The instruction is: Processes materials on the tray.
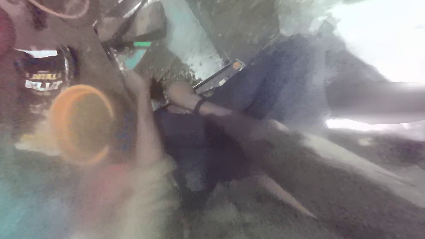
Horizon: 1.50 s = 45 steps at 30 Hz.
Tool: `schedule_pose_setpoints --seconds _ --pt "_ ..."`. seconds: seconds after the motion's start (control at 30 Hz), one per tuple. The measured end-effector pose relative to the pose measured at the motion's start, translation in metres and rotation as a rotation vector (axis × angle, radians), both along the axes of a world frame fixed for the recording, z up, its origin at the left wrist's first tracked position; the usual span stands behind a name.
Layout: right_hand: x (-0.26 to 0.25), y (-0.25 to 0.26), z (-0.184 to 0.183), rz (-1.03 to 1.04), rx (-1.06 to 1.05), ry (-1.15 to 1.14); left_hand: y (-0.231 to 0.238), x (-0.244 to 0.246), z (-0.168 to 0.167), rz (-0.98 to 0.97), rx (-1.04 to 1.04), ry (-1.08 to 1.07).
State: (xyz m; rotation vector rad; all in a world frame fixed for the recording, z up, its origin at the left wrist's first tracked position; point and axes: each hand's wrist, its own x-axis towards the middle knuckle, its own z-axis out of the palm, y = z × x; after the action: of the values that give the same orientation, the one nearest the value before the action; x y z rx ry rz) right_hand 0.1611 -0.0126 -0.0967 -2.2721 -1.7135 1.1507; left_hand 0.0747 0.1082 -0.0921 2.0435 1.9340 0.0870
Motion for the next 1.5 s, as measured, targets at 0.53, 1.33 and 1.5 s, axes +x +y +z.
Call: schedule_pose_setpoints --seconds 0.53,1.33,1.5 --pt "-0.013 0.034 -0.011 -0.067 0.097 0.104 -0.002 0.002 -0.005 -0.013 0.002 0.028" --pt "-0.015 0.033 -0.016 -0.079 0.172 0.142 0.001 0.000 -0.011 -0.035 0.032 0.060" --pt "-0.013 0.015 -0.011 -0.039 0.116 0.071 -0.002 0.004 -0.004 -0.018 0.035 0.051"
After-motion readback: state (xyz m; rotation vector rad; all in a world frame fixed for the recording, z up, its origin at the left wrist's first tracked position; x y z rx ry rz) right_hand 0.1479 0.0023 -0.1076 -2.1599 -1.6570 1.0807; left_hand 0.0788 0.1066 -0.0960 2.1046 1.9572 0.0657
